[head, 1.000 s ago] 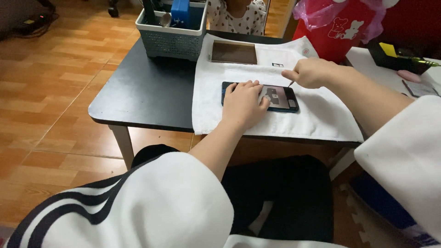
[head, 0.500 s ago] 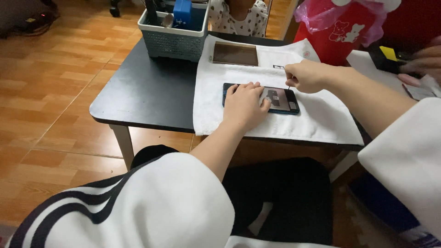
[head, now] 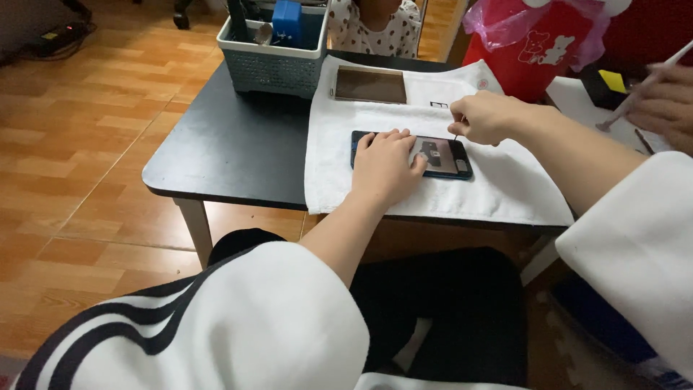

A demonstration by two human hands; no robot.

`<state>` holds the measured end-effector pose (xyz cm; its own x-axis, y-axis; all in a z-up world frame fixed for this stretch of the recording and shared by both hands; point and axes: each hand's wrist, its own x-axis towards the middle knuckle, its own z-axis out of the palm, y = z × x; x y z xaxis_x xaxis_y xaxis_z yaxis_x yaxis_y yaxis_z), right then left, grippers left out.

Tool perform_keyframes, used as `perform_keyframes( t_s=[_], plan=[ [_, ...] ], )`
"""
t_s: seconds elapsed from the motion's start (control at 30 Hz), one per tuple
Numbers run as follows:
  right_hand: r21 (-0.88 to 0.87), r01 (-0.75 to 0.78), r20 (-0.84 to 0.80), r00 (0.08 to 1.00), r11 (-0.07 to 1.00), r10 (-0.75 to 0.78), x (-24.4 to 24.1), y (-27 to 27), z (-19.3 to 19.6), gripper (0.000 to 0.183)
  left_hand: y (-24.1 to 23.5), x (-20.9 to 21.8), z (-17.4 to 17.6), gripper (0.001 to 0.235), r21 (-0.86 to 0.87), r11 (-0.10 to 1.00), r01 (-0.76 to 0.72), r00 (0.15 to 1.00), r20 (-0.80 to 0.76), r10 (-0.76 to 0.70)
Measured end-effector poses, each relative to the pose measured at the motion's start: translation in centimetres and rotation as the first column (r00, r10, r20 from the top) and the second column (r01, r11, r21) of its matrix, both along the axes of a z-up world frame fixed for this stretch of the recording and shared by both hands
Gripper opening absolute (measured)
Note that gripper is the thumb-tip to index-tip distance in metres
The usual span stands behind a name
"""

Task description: Assembling or repairing a smartphone by manipulating internal components with a precision tool.

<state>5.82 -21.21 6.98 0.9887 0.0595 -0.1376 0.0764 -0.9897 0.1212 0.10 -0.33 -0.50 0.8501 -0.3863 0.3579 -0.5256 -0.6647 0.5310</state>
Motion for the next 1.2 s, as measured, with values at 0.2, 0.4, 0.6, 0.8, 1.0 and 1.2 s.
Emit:
perform_keyframes(
  t_s=[0.2, 0.4, 0.6, 0.8, 1.0, 1.2],
  plan=[
    [0.021, 0.064, -0.044, 0.997, 0.998, -0.063, -0.4, -0.9, -0.8, 0.045, 0.4, -0.4, 0.6, 0.045, 0.006, 1.0, 0.006, 1.0, 0.017, -0.006],
    [0.373, 0.122, 0.116, 0.977, 0.92, -0.176, -1.9, -3.1, -0.9, 0.056, 0.8, -0.4, 1.1, 0.044, 0.019, 0.999, 0.047, 0.999, 0.002, -0.047],
    [0.714, 0.311, 0.022, 0.886, 0.628, -0.463, -6.7, -1.1, 0.2, 0.023, 1.1, 2.3, 2.1, 0.02, 0.164, 0.985, 0.051, 0.991, -0.127, -0.03],
    [0.893, 0.191, 0.037, 0.871, 0.408, -0.489, -8.1, -1.1, -3.1, 0.011, 2.0, 4.0, 3.7, 0.029, 0.142, 0.982, 0.124, 0.973, -0.214, -0.092],
    [0.654, -0.187, 0.527, 0.807, 0.733, -0.265, -6.5, -5.0, -8.2, 0.016, 5.0, 9.0, 1.9, 0.032, -0.149, 0.987, -0.062, 0.994, -0.101, 0.047],
    [0.73, -0.064, 0.392, 0.855, 0.681, -0.339, -8.2, -2.7, -5.8, 0.016, 7.5, 10.6, 3.9, 0.014, 0.24, 0.902, -0.359, 0.928, -0.007, 0.372]
  ],
)
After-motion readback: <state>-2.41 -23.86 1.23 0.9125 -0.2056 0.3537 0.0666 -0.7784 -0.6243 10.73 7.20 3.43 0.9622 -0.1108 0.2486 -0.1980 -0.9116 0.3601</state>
